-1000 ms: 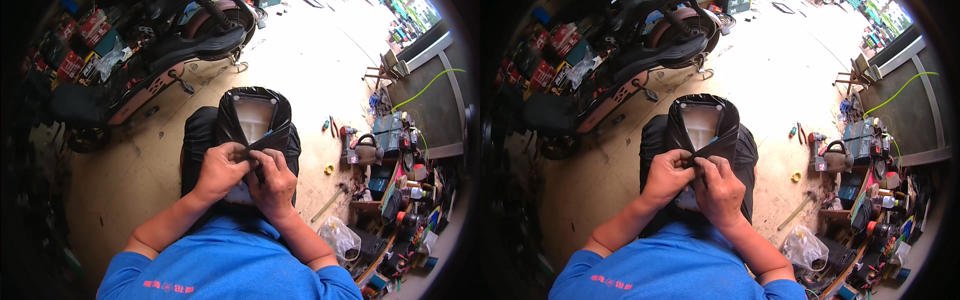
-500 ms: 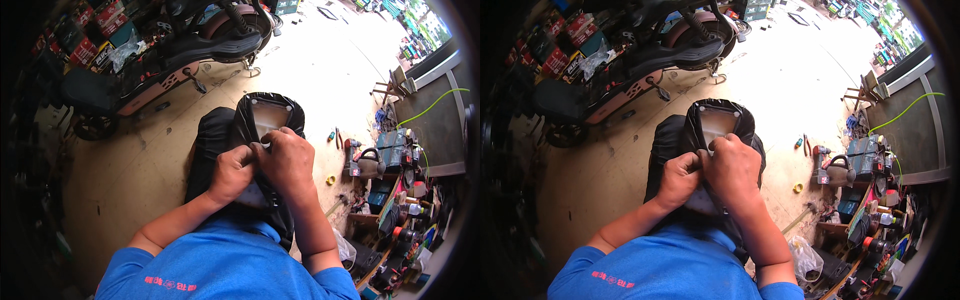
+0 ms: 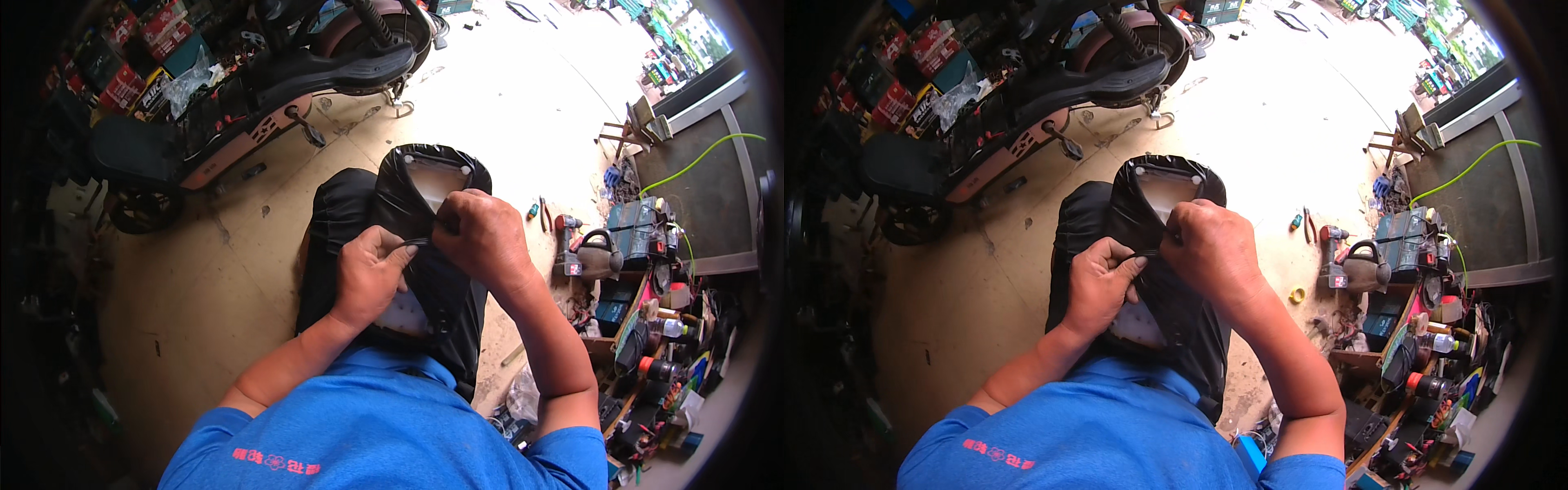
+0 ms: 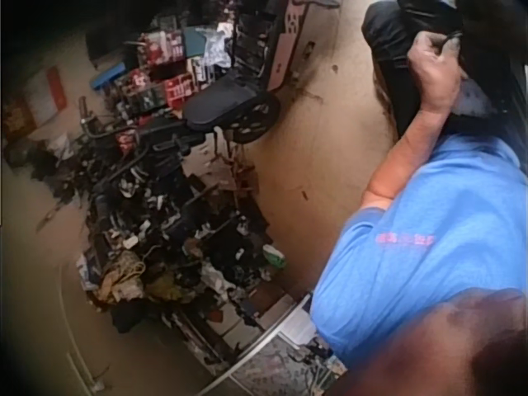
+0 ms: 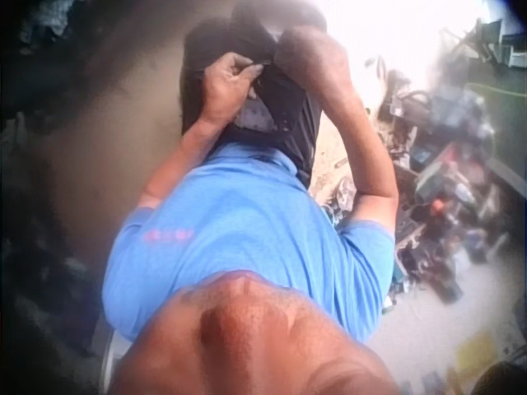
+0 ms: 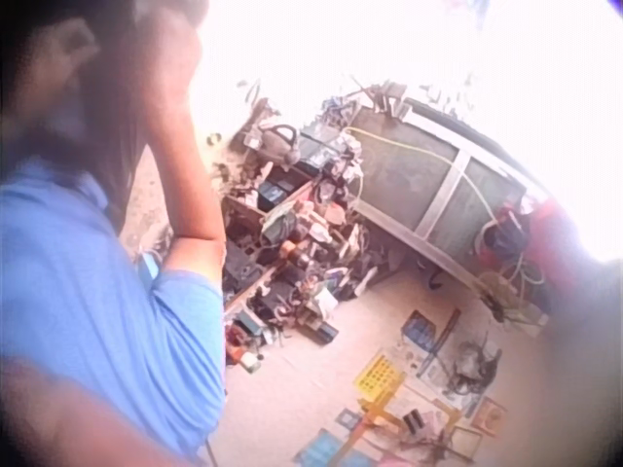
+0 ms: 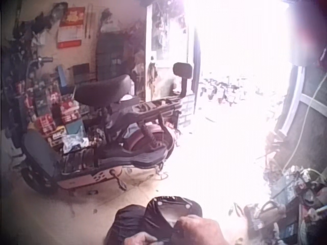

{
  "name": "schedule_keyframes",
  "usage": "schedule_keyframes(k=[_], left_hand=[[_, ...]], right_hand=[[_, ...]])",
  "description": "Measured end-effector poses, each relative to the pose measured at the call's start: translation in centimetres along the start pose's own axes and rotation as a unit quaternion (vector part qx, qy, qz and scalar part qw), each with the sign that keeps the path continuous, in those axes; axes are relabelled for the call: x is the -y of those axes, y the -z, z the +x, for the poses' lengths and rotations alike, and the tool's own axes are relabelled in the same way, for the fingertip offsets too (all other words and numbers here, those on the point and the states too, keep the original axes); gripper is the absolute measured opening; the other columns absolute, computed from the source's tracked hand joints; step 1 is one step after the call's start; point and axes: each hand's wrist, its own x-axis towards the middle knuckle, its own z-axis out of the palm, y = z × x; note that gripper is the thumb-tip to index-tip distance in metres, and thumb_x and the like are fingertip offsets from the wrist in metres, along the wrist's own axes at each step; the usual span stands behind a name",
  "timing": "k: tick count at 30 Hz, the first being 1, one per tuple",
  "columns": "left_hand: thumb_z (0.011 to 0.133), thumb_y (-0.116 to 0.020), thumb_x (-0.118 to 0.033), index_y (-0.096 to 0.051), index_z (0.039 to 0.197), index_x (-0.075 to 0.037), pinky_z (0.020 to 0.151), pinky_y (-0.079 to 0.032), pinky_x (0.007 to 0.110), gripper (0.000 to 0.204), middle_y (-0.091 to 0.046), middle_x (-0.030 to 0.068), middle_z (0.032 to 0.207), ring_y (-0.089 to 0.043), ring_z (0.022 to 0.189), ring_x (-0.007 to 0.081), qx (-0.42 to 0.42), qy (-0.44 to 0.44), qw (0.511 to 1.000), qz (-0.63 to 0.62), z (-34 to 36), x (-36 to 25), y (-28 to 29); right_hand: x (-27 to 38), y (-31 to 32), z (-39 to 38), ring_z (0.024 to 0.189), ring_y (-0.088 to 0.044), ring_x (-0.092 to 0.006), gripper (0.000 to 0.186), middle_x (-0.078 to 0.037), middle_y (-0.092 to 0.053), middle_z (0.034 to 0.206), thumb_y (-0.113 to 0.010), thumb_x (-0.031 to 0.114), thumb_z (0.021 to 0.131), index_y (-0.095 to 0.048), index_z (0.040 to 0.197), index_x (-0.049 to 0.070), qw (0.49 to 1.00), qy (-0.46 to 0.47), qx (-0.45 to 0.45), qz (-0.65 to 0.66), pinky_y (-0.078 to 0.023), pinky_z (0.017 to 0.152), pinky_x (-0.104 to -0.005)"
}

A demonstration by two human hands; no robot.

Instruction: The person fits a black cover over a motorcycle seat cushion by hand, stretching the material over the edges and pulling it tight against the plastic base.

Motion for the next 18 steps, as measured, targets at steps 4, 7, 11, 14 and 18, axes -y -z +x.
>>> schedule_keyframes(k=[4, 7, 11, 14, 18], left_hand=[[0.104, -0.080, -0.008, -0.070, 0.103, 0.001, 0.051, -0.049, 0.024, 0.014, -0.073, 0.0033, 0.080, -0.061, 0.059, 0.0044, -0.003, 0.030, 1.000, 0.002, 0.9, -0.5, -0.3], [0.103, -0.079, -0.007, -0.070, 0.104, 0.001, 0.051, -0.048, 0.024, 0.013, -0.072, 0.0021, 0.078, -0.060, 0.059, 0.0039, -0.021, -0.033, 0.999, 0.004, 1.1, 0.4, -0.6], [0.104, -0.079, -0.007, -0.070, 0.105, 0.001, 0.052, -0.048, 0.024, 0.013, -0.071, 0.0003, 0.077, -0.059, 0.059, 0.0034, -0.036, -0.108, 0.993, 0.017, 1.3, 1.2, -0.7], [0.106, -0.077, -0.009, -0.068, 0.106, 0.001, 0.051, -0.046, 0.024, 0.014, -0.071, 0.0001, 0.077, -0.057, 0.057, 0.0032, -0.043, -0.011, 0.998, 0.034, 1.1, 0.0, -0.6], [0.108, -0.074, -0.009, -0.067, 0.108, 0.001, 0.047, -0.043, 0.024, 0.013, -0.071, 0.0005, 0.076, -0.054, 0.052, 0.0029, -0.030, -0.016, 0.999, 0.026, 0.9, -0.3, -0.6]], right_hand=[[0.8, -0.2, -0.3, 0.082, -0.075, -0.0388, 0.025, -0.014, -0.074, 0.105, -0.075, 0.010, 0.087, -0.071, 0.111, 0.009, 0.999, 0.040, -0.009, -0.030, -0.061, 0.074, -0.0489], [0.8, -0.1, -0.1, 0.089, -0.074, -0.0364, 0.026, -0.013, -0.074, 0.114, -0.070, 0.010, 0.092, -0.069, 0.118, 0.009, 0.988, 0.151, 0.011, -0.045, -0.061, 0.077, -0.0473], [-0.1, 0.4, 0.3, 0.104, -0.072, -0.0295, 0.025, -0.011, -0.073, 0.115, -0.067, 0.015, 0.096, -0.071, 0.121, 0.009, 0.960, 0.269, 0.073, -0.038, -0.060, 0.086, -0.0429], [-0.9, 0.8, 0.7, 0.103, -0.071, -0.0303, 0.027, -0.011, -0.073, 0.109, -0.072, 0.022, 0.097, -0.072, 0.121, 0.009, 0.968, 0.221, 0.115, -0.040, -0.059, 0.087, -0.0435], [-1.2, 0.6, 1.3, 0.103, -0.071, -0.0311, 0.029, -0.011, -0.073, 0.107, -0.079, 0.029, 0.094, -0.075, 0.115, 0.009, 0.954, 0.275, 0.115, -0.027, -0.059, 0.087, -0.0448]])
